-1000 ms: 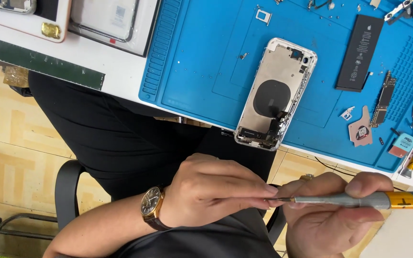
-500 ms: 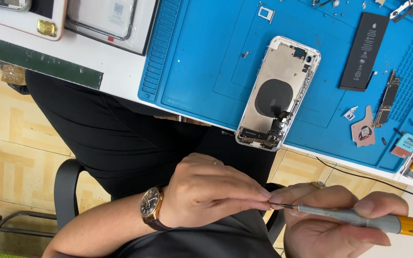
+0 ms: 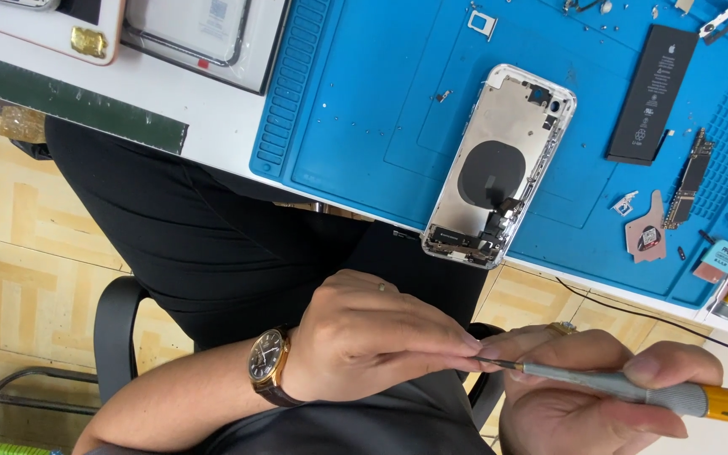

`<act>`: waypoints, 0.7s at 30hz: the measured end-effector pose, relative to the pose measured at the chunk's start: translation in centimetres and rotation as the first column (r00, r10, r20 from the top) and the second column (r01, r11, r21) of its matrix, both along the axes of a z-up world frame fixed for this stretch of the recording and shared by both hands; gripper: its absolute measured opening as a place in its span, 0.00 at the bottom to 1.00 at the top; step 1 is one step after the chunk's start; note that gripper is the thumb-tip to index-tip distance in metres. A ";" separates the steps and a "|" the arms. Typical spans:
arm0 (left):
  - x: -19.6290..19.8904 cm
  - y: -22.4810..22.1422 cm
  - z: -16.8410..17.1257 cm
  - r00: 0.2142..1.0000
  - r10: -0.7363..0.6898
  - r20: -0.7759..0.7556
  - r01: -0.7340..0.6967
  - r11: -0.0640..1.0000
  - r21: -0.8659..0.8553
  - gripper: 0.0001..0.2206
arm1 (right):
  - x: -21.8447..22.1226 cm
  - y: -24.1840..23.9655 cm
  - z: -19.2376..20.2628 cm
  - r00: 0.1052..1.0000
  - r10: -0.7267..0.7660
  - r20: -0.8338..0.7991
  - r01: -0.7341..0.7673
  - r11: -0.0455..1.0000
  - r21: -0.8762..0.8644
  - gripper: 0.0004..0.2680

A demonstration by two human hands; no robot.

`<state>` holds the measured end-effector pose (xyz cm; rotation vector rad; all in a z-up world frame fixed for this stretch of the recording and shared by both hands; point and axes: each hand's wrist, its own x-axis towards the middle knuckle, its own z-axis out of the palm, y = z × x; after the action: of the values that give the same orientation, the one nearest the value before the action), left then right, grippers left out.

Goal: Disassembling internal components of a smartphone using a precision screwdriver at a repair bench.

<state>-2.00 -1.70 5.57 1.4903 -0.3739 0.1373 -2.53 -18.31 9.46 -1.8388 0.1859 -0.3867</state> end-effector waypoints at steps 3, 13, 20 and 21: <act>0.1 0.0 0.0 1.000 -0.012 0.003 0.013 1.000 -0.013 0.09 | -0.2 -0.5 -0.1 0.999 0.037 -0.017 -0.037 0.999 0.009 0.16; 0.8 0.0 0.1 0.988 0.070 0.141 -0.087 0.989 0.122 0.12 | 0.0 -0.7 0.6 0.997 0.066 -0.025 -0.066 0.998 -0.010 0.16; -1.2 -1.5 -2.4 0.889 0.002 0.458 -0.401 0.486 0.777 0.18 | 1.3 -8.2 -0.3 1.000 0.012 0.029 -0.003 0.953 -0.304 0.24; -1.6 -1.8 -3.1 0.889 -0.026 0.456 -0.410 0.394 0.822 0.21 | 2.0 -7.8 0.3 0.998 0.056 0.023 -0.043 0.918 -0.395 0.28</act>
<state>-3.55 -3.51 2.44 2.6556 -0.6673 0.5127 -0.49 -26.15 9.73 -2.2290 0.0374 -0.4431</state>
